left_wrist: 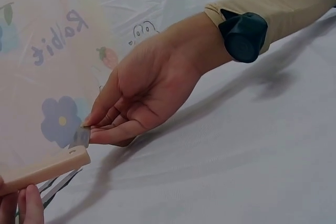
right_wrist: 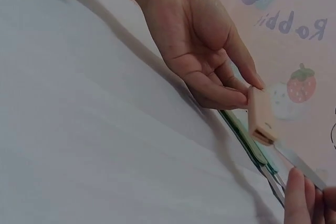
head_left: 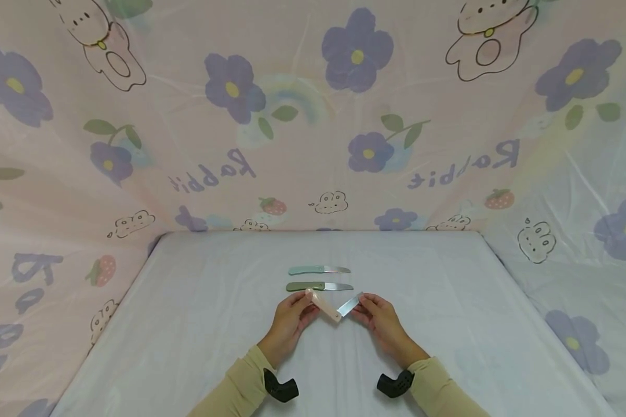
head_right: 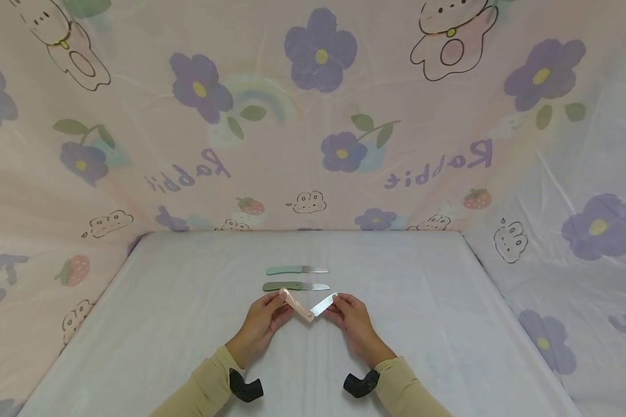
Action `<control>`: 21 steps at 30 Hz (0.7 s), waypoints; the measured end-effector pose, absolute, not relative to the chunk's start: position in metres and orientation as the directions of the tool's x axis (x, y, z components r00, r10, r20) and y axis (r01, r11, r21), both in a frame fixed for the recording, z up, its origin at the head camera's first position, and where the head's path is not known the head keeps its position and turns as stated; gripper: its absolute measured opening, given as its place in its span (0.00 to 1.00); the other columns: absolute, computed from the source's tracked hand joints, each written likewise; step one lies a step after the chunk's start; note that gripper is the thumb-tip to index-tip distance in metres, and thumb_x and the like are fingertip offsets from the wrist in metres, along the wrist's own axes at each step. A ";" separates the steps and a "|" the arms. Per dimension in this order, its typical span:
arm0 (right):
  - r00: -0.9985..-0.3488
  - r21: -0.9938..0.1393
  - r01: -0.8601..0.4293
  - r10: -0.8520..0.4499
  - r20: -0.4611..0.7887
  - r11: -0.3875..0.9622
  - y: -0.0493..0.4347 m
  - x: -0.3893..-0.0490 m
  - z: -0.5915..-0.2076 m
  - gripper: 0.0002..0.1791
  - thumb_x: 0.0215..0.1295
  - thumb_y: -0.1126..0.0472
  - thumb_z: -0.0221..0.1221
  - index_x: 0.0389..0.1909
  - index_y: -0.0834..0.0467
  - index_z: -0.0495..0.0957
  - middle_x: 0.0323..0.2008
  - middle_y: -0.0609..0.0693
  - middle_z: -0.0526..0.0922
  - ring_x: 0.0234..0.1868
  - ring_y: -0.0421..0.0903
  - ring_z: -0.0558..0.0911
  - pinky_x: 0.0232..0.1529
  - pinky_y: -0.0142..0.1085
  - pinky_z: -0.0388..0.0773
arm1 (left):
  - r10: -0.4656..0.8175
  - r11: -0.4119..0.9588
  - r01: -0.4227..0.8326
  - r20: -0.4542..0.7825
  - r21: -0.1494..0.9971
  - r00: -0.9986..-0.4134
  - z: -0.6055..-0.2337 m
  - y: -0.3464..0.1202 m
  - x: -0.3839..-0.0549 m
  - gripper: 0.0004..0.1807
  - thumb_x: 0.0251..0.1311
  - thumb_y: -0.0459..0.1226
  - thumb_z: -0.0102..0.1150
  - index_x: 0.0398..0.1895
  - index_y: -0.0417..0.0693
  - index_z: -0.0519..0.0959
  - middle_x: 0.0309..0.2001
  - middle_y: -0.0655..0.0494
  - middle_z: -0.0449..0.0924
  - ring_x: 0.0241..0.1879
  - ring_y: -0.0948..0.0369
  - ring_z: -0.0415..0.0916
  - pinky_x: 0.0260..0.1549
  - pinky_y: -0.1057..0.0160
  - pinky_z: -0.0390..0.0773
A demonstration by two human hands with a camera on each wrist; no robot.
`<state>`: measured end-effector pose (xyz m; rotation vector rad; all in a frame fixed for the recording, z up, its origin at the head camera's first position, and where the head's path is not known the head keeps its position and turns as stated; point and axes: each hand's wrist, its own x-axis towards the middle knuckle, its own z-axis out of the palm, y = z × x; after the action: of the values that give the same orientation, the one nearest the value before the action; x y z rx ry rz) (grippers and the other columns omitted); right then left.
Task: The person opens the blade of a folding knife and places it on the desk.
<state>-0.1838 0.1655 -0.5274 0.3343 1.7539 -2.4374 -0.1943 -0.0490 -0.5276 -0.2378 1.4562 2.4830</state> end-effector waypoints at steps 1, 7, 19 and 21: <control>-0.968 -0.917 0.222 0.037 -0.248 -0.330 0.165 -0.183 -0.527 0.13 0.69 0.69 0.48 0.49 0.73 0.65 0.37 0.57 0.75 0.38 0.45 0.79 0.46 0.40 0.78 | 0.132 -0.478 -0.297 -0.267 0.826 -0.955 -0.528 -0.049 -0.194 0.22 0.63 0.35 0.55 0.56 0.30 0.66 0.45 0.42 0.72 0.41 0.57 0.75 0.48 0.57 0.75; -0.963 -0.891 0.207 0.074 -0.257 -0.404 0.160 -0.182 -0.528 0.12 0.70 0.69 0.47 0.49 0.71 0.63 0.37 0.56 0.74 0.38 0.44 0.78 0.47 0.39 0.76 | 0.119 -0.538 -0.302 -0.284 0.787 -0.951 -0.526 -0.051 -0.192 0.23 0.65 0.33 0.52 0.59 0.30 0.62 0.50 0.40 0.68 0.46 0.55 0.73 0.52 0.57 0.72; -0.955 -0.834 0.095 0.186 -0.230 -0.544 0.142 -0.179 -0.527 0.11 0.70 0.70 0.46 0.49 0.71 0.61 0.36 0.58 0.72 0.35 0.43 0.79 0.46 0.38 0.77 | 0.009 -0.627 -0.266 -0.334 0.732 -0.943 -0.518 -0.047 -0.188 0.24 0.64 0.34 0.54 0.60 0.31 0.62 0.49 0.41 0.68 0.45 0.56 0.73 0.50 0.59 0.74; -0.952 -0.820 0.070 0.208 -0.226 -0.569 0.140 -0.179 -0.528 0.10 0.69 0.71 0.46 0.48 0.72 0.61 0.36 0.59 0.71 0.35 0.44 0.79 0.46 0.38 0.77 | -0.010 -0.641 -0.251 -0.334 0.726 -0.942 -0.517 -0.045 -0.187 0.24 0.65 0.33 0.53 0.60 0.30 0.62 0.49 0.40 0.68 0.45 0.56 0.74 0.49 0.60 0.74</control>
<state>-0.1792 0.1396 -0.5284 0.4836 1.4912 -2.8130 -0.1867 -0.0454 -0.5166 -0.4696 1.2614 2.6887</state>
